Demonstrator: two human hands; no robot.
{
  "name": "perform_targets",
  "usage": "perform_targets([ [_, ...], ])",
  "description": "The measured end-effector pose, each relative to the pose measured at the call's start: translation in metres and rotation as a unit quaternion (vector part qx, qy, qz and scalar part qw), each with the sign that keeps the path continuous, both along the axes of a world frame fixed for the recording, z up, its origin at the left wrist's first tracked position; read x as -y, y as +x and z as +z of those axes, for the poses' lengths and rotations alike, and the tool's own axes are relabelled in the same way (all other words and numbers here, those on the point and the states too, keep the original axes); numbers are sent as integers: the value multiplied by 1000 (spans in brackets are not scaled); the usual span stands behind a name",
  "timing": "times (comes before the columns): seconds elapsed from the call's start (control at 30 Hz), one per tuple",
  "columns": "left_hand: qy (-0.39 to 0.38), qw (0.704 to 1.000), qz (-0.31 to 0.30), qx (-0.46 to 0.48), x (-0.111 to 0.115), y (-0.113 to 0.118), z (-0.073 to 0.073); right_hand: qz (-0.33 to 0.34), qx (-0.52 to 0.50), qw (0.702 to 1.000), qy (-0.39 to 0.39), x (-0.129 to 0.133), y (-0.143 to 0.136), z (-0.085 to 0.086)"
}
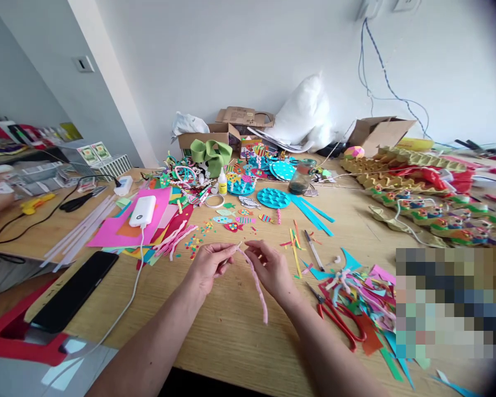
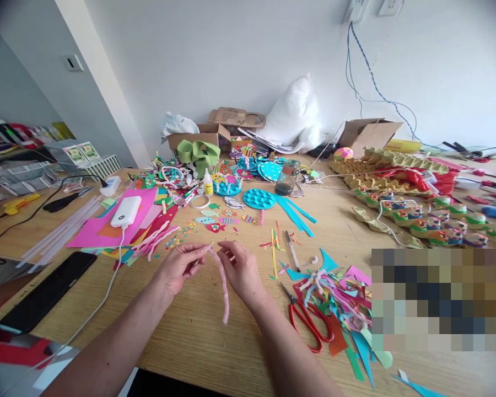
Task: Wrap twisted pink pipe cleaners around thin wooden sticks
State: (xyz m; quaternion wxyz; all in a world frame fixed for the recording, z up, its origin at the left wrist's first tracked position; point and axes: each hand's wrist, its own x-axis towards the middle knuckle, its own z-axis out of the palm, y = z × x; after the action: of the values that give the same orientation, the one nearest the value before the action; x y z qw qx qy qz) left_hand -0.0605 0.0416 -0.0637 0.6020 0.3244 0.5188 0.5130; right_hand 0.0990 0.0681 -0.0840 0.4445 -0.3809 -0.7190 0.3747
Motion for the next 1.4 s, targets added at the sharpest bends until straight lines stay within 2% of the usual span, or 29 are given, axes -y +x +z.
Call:
perform_targets([
  [0.1, -1, 1000, 4, 6, 0, 0, -1, 4, 44, 988, 148, 0, 2, -2],
  [0.23, -3, 1000, 13, 3, 1, 1, -1, 8, 88, 968, 236, 1, 4, 0],
  [0.4, -8, 999, 23, -30, 1, 4, -2, 8, 125, 954, 273, 2, 6, -1],
  [0.57, 56, 993, 36, -101, 1, 5, -6, 9, 138, 947, 289, 3, 6, -3],
  [0.67, 110, 974, 48, -191, 0, 6, -9, 24, 144, 943, 300, 3, 6, -2],
  [0.77, 179, 935, 45, -302, 2, 8, -10, 35, 140, 940, 310, 3, 6, 0],
  [0.93, 243, 862, 8, -444, 10, 13, -8, 35, 110, 950, 290, 0, 6, 4],
  [1.07, 262, 832, -21, -489, 15, 15, -10, 28, 96, 972, 211, -5, 6, 2],
  [1.23, 250, 832, -46, -493, 14, 14, -13, 33, 73, 992, 95, -8, 7, 2],
  [1.4, 260, 855, -47, -446, 13, 13, -16, 40, 42, 997, 55, -7, 10, 7],
])
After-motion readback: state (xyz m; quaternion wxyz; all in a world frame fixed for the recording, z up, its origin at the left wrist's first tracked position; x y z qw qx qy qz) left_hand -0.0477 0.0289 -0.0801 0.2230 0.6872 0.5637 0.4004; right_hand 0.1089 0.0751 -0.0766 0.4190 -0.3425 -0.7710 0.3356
